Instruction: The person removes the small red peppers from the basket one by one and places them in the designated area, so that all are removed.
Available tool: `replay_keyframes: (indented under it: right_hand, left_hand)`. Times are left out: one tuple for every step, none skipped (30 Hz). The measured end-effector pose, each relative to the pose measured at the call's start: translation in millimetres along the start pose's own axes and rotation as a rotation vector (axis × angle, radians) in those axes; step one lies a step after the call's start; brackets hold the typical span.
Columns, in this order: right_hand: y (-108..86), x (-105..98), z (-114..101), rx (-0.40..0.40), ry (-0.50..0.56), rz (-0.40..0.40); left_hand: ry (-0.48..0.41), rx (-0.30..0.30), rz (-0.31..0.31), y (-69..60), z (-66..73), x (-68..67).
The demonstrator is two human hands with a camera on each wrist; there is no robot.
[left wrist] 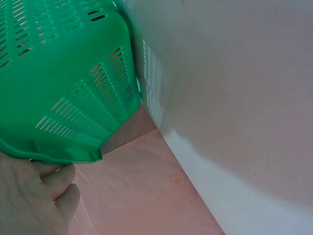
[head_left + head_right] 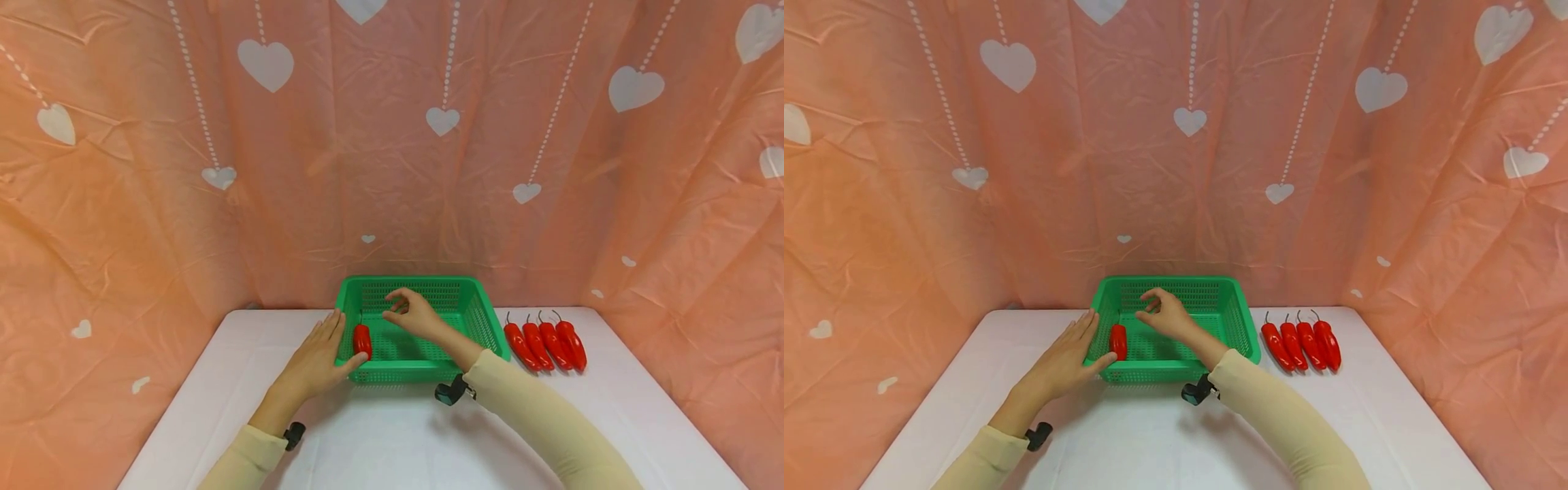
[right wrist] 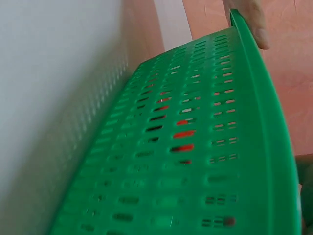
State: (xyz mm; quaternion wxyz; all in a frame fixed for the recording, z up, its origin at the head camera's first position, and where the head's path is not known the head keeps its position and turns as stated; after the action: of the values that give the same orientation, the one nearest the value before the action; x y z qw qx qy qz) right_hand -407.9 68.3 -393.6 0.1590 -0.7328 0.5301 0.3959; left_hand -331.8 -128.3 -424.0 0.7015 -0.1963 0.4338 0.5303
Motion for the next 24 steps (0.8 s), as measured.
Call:
replay_keyframes:
  right_hand:
    - [1.3,1.9,-0.7,-0.002,-0.001,-0.005]
    - [2.3,4.0,-1.3,-0.001,-0.004,-0.011]
    - [3.2,6.0,-1.9,0.002,-0.008,-0.016]
    - [3.8,7.9,-2.8,0.007,-0.009,-0.018]
    - [4.5,9.7,-3.6,0.011,-0.011,-0.019]
    - [4.9,11.6,-3.9,0.019,-0.012,-0.021]
    - [5.5,13.2,-4.6,0.027,-0.015,-0.020]
    - [6.5,14.9,-5.2,0.032,-0.020,-0.021]
    - [7.7,16.7,-5.6,0.035,-0.027,-0.021]
    - [8.7,18.4,-6.2,0.040,-0.029,-0.024]
    - [9.9,20.1,-6.7,0.042,-0.035,-0.029]
    - [10.7,21.8,-7.5,0.043,-0.037,-0.035]
    - [12.0,23.6,-8.4,0.041,-0.039,-0.042]
    - [12.9,25.3,-9.1,0.040,-0.041,-0.049]
    - [14.2,26.9,-9.3,0.039,-0.042,-0.053]
    - [15.2,28.6,-9.6,0.040,-0.042,-0.058]
    - [16.2,30.2,-9.7,0.041,-0.046,-0.061]
    - [17.1,31.9,-9.8,0.043,-0.045,-0.065]
    - [18.2,33.7,-9.4,0.046,-0.049,-0.067]
    - [18.7,35.0,-9.4,0.051,-0.053,-0.069]
    - [19.4,36.6,-9.1,0.056,-0.054,-0.072]
    - [19.7,37.9,-9.1,0.061,-0.060,-0.074]
    - [19.9,39.2,-9.3,0.064,-0.066,-0.076]
    - [20.7,40.5,-9.0,0.064,-0.068,-0.076]
  left_hand:
    - [0.000,0.001,0.000,0.2,-0.1,-0.1]
    - [-0.001,0.002,0.000,0.3,-0.2,-0.3]
    - [-0.001,0.004,0.001,0.4,-0.3,-0.3]
    - [-0.002,0.005,0.001,0.6,-0.3,-0.3]
    - [-0.003,0.006,0.001,0.7,-0.4,-0.2]
    - [-0.004,0.008,0.001,0.7,-0.3,-0.1]
    - [-0.004,0.010,0.001,0.7,-0.3,-0.1]
    - [-0.005,0.011,0.002,0.8,-0.3,-0.1]
    - [-0.005,0.012,0.002,0.8,-0.2,-0.1]
    - [-0.005,0.013,0.002,1.0,-0.3,0.1]
    - [-0.005,0.012,0.001,1.1,-0.6,0.2]
    - [-0.004,0.013,0.001,1.1,-0.8,0.1]
    - [-0.003,0.014,0.001,1.2,-1.1,0.0]
    - [-0.002,0.015,0.002,1.2,-1.3,-0.2]
    - [-0.001,0.017,0.003,1.3,-1.6,-0.2]
    - [0.001,0.017,0.002,1.4,-1.9,-0.2]
    - [0.001,0.019,0.003,1.4,-2.0,-0.4]
    - [0.001,0.020,0.003,1.5,-2.0,-0.5]
    - [0.002,0.021,0.002,1.5,-2.2,-0.5]
    - [0.001,0.021,0.001,1.6,-2.3,-0.3]
    - [0.002,0.021,-0.002,1.8,-2.5,0.0]
    - [0.003,0.020,-0.004,1.8,-2.6,0.2]
    - [0.003,0.021,-0.005,1.9,-2.7,0.3]
    - [0.006,0.021,-0.006,2.0,-2.7,0.5]
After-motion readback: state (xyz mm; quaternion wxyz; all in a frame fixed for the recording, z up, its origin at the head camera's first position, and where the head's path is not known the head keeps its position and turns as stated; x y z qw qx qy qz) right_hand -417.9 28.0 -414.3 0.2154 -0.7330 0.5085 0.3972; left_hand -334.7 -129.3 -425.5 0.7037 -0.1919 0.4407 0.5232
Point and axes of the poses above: each hand's wrist, its own y-axis towards the middle knuckle, its own x-axis out of the palm, z = x × y, the point moved 7 cm from there along y, towards the middle knuckle, and after that the axes turned 14 degrees about -y, right-handed, at the moved point
